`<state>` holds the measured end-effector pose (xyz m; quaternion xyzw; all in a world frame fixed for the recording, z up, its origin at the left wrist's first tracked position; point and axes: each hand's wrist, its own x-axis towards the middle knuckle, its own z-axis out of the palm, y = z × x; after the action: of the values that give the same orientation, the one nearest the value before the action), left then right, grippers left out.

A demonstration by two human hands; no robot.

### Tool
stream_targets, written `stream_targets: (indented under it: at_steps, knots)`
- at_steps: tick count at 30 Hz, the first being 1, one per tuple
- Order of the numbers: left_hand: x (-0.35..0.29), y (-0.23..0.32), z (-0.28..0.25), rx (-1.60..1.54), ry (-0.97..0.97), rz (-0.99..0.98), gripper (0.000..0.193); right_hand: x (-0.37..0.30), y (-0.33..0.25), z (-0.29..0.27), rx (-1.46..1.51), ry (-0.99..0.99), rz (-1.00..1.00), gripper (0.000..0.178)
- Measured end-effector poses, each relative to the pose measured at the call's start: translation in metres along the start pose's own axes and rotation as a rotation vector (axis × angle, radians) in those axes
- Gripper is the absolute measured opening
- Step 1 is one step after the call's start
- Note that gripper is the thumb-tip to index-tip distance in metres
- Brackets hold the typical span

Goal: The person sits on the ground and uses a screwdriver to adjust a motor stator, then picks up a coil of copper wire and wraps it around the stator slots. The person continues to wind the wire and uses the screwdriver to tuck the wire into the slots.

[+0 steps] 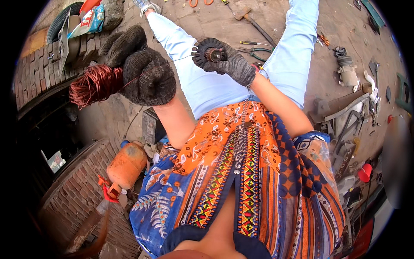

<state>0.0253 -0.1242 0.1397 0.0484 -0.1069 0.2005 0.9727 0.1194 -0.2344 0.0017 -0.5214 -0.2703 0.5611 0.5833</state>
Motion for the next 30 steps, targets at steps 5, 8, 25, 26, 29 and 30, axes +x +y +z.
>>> stream_targets:
  at_steps: [5, 8, 25, 26, 29, 30]
  knots:
    - [-0.002, -0.004, 0.001, 0.073, 0.028, 0.01, 0.043, 0.008, 0.028, -0.014, -0.036, 0.179, -0.185, 0.063]
    - [-0.006, -0.006, 0.003, 0.162, 0.067, 0.046, 0.046, 0.0, 0.013, -0.017, -0.09, 0.222, -0.166, 0.067]
    - [-0.019, 0.006, 0.001, 1.192, 0.276, -0.023, 0.059, -0.034, -0.025, -0.018, -0.089, -0.049, -0.07, 0.026]
    - [-0.021, 0.008, 0.003, 1.142, 0.245, -0.077, 0.059, -0.033, -0.033, -0.013, -0.029, 0.097, -0.099, 0.025]
    - [-0.026, 0.008, 0.009, 1.304, 0.166, -0.284, 0.057, -0.029, -0.061, -0.035, 0.35, 0.068, 0.043, 0.02]
    - [-0.027, 0.01, 0.009, 1.421, 0.163, -0.294, 0.054, -0.029, -0.067, -0.043, 0.251, 0.084, -0.033, 0.019]
